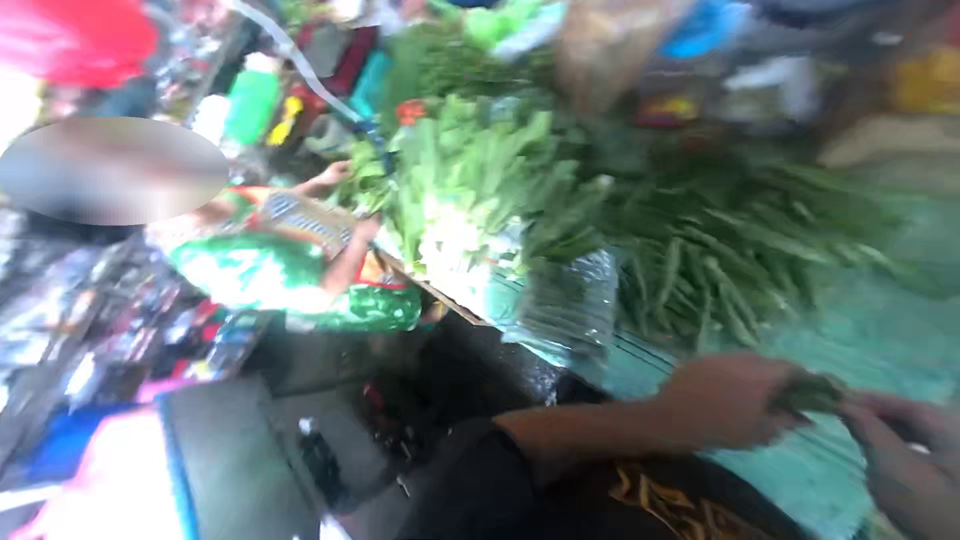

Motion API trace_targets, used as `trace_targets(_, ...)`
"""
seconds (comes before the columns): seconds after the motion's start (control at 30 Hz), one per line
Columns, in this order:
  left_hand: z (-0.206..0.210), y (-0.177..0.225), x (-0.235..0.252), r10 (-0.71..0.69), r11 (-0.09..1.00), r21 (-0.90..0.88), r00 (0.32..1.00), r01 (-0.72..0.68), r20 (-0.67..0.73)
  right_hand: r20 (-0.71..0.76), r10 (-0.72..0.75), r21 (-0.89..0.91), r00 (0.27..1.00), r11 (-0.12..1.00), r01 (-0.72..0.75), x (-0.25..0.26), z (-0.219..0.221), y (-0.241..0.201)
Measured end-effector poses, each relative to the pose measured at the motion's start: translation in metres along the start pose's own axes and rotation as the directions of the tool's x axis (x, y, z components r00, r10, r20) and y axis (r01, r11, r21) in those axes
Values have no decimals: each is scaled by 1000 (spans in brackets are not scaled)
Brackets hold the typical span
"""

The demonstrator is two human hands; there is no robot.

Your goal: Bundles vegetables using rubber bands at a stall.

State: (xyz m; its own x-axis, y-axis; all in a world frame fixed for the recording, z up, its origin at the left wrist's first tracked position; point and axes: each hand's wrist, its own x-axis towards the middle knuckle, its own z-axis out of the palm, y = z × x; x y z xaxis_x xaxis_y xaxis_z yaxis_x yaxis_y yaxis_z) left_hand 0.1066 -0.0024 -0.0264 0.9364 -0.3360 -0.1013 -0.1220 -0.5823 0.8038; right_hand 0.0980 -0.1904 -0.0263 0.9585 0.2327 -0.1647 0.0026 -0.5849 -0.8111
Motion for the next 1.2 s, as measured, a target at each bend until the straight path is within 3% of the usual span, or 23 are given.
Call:
trace_targets(0.07, 7, 2, 3, 26, 999, -36, 1000, -26, -2, -21, 6, -156, 1000, 988, -10, -2, 1, -3)
trace_targets(0.17, 4, 0, -2, 25, 997, -71, 1000, -25, -1, -41, -60, -254, 997, 966, 47, 1, 10, -4)
trace_targets(0.37, 17, 0, -8, -44, 998, -56, 994, 38, -96, -178, -211, -124, 961, 974, 191, 6, 7, 14)
trace_targets(0.57, 21, 20, -3, -57, 997, 40, 992, 62, -114, -105, -350, -156, 931, 930, 332, 14, -8, 29)
trace_targets(0.73, 24, 25, 8, 3, 995, 96, 997, 4, -79, 3, -445, -182, 895, 880, 438, 24, -29, 43)
trace_targets(0.83, 23, 29, 13, -11, 997, 72, 997, 16, -75, -2, -451, -266, 892, 860, 434, 27, -27, 46)
trace_targets(1.0, 9, 51, 16, -219, 967, 133, 976, 218, -3, -22, -316, -309, 949, 905, 294, 16, -26, 13)
trace_targets(1.1, 23, 43, 29, -164, 965, 205, 986, 165, -21, -50, -191, -224, 980, 959, 175, 18, -29, 20)
trace_targets(1.2, 28, 36, 36, -163, 965, 206, 986, 164, -24, -66, -248, -238, 966, 944, 226, 17, -25, 40)
